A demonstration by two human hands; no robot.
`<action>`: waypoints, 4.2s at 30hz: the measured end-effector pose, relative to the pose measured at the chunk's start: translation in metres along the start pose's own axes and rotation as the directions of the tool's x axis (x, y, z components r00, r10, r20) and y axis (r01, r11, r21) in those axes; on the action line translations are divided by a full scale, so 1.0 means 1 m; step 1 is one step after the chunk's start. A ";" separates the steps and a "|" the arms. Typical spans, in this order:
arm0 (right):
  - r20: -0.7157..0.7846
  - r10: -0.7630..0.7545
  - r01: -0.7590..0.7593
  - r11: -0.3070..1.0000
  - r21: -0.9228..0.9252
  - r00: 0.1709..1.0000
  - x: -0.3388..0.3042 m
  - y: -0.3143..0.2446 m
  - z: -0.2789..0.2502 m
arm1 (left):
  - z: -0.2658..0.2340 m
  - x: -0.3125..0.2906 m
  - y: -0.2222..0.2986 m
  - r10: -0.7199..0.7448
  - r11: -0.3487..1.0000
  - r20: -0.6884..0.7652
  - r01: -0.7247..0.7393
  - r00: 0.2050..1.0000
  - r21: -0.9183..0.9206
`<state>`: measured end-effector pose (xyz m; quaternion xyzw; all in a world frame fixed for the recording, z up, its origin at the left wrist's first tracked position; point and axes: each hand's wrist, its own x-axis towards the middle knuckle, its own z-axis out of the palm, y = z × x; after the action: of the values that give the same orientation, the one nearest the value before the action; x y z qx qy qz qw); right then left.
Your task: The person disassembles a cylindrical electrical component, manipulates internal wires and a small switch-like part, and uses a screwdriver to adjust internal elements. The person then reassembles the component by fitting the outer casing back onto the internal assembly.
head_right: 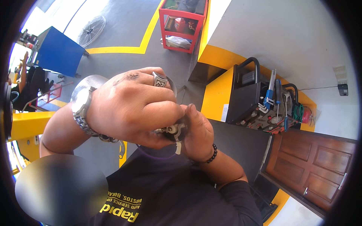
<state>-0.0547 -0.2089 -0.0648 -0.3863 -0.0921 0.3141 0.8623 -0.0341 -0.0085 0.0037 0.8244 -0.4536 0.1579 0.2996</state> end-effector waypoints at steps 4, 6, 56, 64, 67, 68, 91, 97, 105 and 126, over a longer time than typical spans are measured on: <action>-0.007 -0.025 0.025 0.999 -0.032 1.000 0.004 0.006 -0.007 | 0.001 0.000 0.000 -0.024 1.000 0.002 0.024 1.000 -0.016; -0.044 0.013 -0.013 1.000 0.013 0.999 0.004 0.006 -0.010 | 0.000 -0.001 0.000 -0.037 0.999 0.012 0.037 0.999 0.002; 0.604 -0.395 0.690 0.115 -0.715 0.692 0.027 -0.018 -0.056 | -0.008 0.000 -0.008 -0.104 0.994 0.194 0.109 0.975 -0.016; 0.711 -0.476 0.719 -0.208 -0.663 0.518 0.025 -0.016 -0.057 | -0.005 -0.001 -0.005 -0.140 0.990 0.210 0.137 0.968 0.029; 0.631 -0.431 0.695 -0.011 -0.718 0.645 0.024 -0.018 -0.057 | -0.005 -0.001 -0.006 -0.122 0.992 0.200 0.113 0.972 0.056; 0.640 -0.409 0.697 -0.014 -0.717 0.651 0.024 -0.019 -0.058 | -0.004 -0.001 -0.006 -0.116 0.992 0.199 0.105 0.973 0.065; 0.678 -0.436 0.706 -0.126 -0.697 0.592 0.027 -0.025 -0.063 | 0.000 -0.001 -0.004 -0.155 0.984 0.231 0.171 0.960 -0.051; 0.631 -0.426 0.745 0.186 -0.640 0.648 0.032 -0.023 -0.069 | 0.002 0.000 -0.003 -0.143 0.982 0.189 0.163 0.971 -0.098; 0.584 -0.301 0.630 0.581 -0.514 0.754 0.031 -0.017 -0.074 | 0.001 0.000 -0.002 -0.122 0.984 0.212 0.146 0.970 -0.100; 0.565 -0.511 0.630 -0.059 -0.775 0.648 0.026 -0.004 -0.052 | 0.004 0.003 0.003 -0.292 0.954 0.081 0.297 0.953 -0.048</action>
<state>-0.0119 -0.2268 -0.0993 -0.7246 -0.4543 -0.1802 0.4859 -0.0357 -0.0139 0.0035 0.8786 -0.3408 0.0676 0.3275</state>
